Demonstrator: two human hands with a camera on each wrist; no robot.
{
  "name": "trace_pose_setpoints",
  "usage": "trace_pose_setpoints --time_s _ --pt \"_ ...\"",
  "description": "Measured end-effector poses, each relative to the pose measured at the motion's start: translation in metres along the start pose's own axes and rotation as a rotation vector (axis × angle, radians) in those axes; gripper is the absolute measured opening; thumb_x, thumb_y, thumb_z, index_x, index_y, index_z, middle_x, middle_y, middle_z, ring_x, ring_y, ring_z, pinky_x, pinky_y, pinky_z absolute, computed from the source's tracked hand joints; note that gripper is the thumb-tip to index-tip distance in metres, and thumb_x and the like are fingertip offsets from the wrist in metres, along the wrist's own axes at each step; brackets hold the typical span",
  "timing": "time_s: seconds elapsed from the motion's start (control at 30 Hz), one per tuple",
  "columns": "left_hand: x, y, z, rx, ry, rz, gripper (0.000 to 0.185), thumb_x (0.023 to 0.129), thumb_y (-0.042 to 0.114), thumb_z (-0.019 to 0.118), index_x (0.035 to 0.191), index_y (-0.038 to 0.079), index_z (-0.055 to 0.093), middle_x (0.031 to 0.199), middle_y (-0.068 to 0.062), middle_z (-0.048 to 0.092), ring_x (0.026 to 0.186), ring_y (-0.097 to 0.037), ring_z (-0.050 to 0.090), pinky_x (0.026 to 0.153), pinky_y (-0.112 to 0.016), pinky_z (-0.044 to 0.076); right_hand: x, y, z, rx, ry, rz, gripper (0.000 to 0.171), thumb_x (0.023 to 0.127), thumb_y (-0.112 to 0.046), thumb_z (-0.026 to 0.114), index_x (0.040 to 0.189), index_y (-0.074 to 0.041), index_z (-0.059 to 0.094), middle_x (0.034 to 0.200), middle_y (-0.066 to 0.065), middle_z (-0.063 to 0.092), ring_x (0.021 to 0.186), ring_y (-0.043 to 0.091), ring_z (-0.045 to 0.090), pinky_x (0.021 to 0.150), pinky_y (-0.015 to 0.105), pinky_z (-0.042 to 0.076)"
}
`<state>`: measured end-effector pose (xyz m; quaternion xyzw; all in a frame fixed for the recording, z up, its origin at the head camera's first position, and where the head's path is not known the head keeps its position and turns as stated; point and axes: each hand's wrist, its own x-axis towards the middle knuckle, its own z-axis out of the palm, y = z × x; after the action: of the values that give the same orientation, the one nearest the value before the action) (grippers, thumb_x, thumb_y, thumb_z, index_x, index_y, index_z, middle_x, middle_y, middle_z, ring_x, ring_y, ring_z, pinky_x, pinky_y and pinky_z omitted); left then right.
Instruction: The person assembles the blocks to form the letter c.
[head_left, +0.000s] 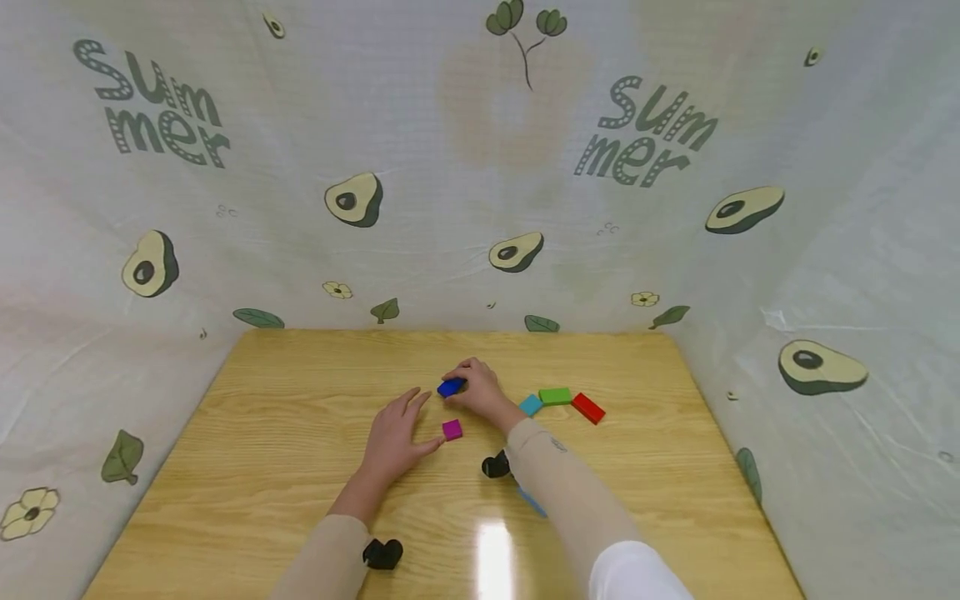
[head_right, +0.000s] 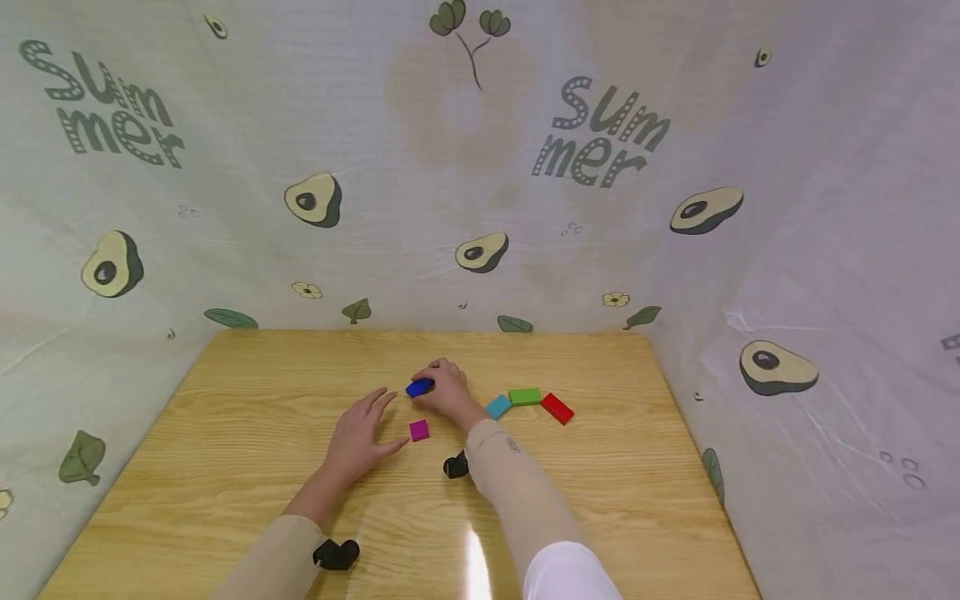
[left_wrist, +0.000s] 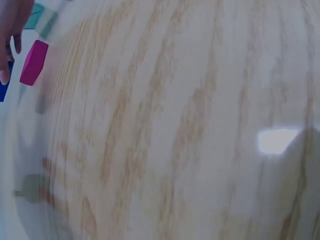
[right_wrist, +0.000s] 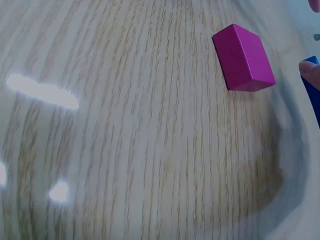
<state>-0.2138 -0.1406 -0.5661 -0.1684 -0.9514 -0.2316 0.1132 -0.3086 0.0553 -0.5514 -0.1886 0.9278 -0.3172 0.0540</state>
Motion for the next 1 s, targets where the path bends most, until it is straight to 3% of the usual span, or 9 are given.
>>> trace_pose_setpoints --time_s 0.47,0.7,1.0 --pt "0.010 0.026 -0.001 -0.020 -0.001 0.056 0.083 0.078 0.053 0.076 0.145 0.013 0.047 0.146 -0.014 0.043 0.126 -0.038 0.046 0.100 -0.059 0.039 -0.028 0.023 -0.028 0.020 0.050 -0.008 0.036 0.080 -0.025 0.083 0.114 -0.021 0.073 0.123 0.007 0.051 0.115 0.030 0.047 0.099 0.049 0.038" --pt "0.015 0.041 0.010 0.008 -0.001 0.080 0.084 0.078 0.058 0.074 0.144 0.014 0.047 0.146 -0.012 0.043 0.126 -0.036 0.048 0.100 -0.056 0.040 -0.045 0.032 -0.044 0.053 0.064 -0.008 0.036 0.080 -0.022 0.082 0.115 -0.017 0.073 0.124 0.008 0.050 0.115 0.031 0.046 0.097 0.051 0.040" --pt "0.018 0.057 0.015 -0.028 0.001 0.123 0.085 0.078 0.058 0.074 0.145 0.015 0.046 0.147 -0.012 0.042 0.128 -0.037 0.045 0.101 -0.059 0.037 -0.068 0.040 -0.058 0.121 0.067 -0.004 0.038 0.081 -0.020 0.081 0.117 -0.012 0.072 0.125 0.008 0.049 0.116 0.031 0.044 0.097 0.051 0.040"
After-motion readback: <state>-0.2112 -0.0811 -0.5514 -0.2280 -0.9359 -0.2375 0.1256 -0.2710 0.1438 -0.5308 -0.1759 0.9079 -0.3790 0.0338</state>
